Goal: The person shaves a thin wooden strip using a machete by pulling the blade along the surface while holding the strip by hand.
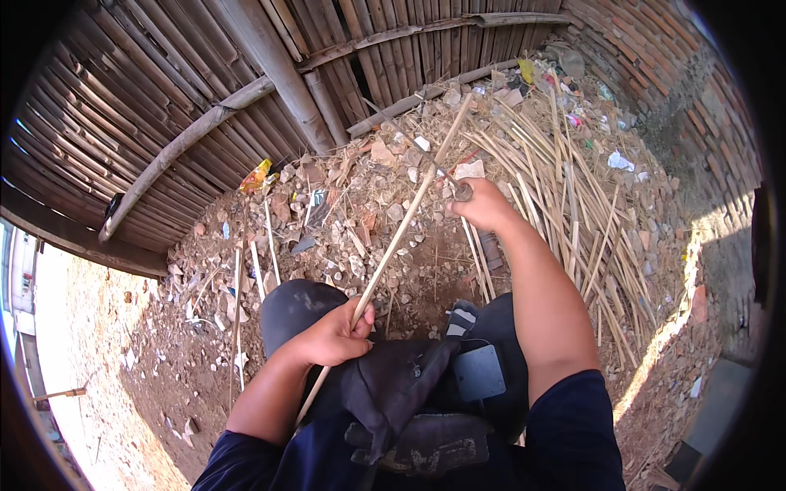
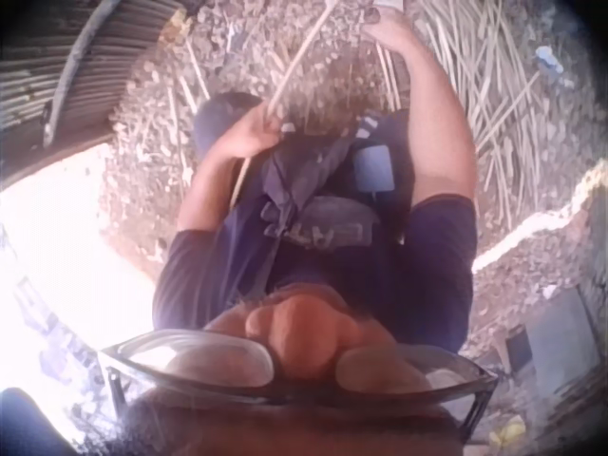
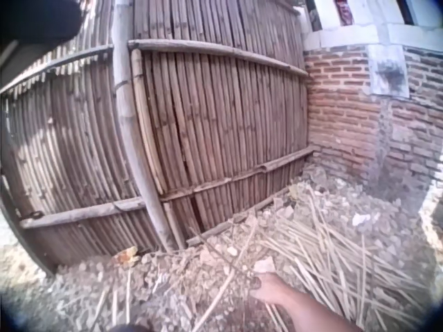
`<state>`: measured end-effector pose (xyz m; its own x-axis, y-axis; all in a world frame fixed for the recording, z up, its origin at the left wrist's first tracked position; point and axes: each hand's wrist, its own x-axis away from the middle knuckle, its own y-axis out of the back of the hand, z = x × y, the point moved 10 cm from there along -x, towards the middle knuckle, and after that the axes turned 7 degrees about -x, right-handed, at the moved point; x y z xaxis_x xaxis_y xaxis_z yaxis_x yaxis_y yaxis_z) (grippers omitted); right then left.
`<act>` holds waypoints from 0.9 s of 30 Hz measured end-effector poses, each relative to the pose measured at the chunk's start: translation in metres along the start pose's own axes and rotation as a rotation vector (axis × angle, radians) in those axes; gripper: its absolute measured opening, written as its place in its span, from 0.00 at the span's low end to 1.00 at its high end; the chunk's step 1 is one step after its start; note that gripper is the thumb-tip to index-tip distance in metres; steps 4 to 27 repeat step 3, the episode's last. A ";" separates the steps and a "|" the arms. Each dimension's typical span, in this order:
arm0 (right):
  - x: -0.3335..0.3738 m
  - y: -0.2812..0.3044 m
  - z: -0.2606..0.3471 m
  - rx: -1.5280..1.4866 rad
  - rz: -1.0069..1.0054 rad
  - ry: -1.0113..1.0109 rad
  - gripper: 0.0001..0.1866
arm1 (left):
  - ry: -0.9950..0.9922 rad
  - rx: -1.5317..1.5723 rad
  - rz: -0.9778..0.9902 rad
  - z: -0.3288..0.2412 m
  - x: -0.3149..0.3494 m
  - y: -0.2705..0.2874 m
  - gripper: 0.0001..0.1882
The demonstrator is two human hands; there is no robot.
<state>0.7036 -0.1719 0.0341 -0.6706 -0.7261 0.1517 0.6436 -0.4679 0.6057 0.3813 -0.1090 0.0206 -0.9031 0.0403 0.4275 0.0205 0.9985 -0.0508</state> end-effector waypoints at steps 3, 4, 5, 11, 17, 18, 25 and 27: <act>0.008 -0.018 0.021 0.217 0.022 0.116 0.26 | -0.017 0.017 -0.012 0.006 -0.003 0.003 0.22; 0.008 -0.018 0.021 0.217 0.022 0.116 0.26 | -0.017 0.017 -0.012 0.006 -0.003 0.003 0.22; 0.008 -0.018 0.021 0.217 0.022 0.116 0.26 | -0.017 0.017 -0.012 0.006 -0.003 0.003 0.22; 0.008 -0.018 0.021 0.217 0.022 0.116 0.26 | -0.017 0.017 -0.012 0.006 -0.003 0.003 0.22; 0.008 -0.018 0.021 0.217 0.022 0.116 0.26 | -0.017 0.017 -0.012 0.006 -0.003 0.003 0.22; 0.008 -0.018 0.021 0.217 0.022 0.116 0.26 | -0.017 0.017 -0.012 0.006 -0.003 0.003 0.22; 0.008 -0.018 0.021 0.217 0.022 0.116 0.26 | -0.017 0.017 -0.012 0.006 -0.003 0.003 0.22; 0.008 -0.018 0.021 0.217 0.022 0.116 0.26 | -0.017 0.017 -0.012 0.006 -0.003 0.003 0.22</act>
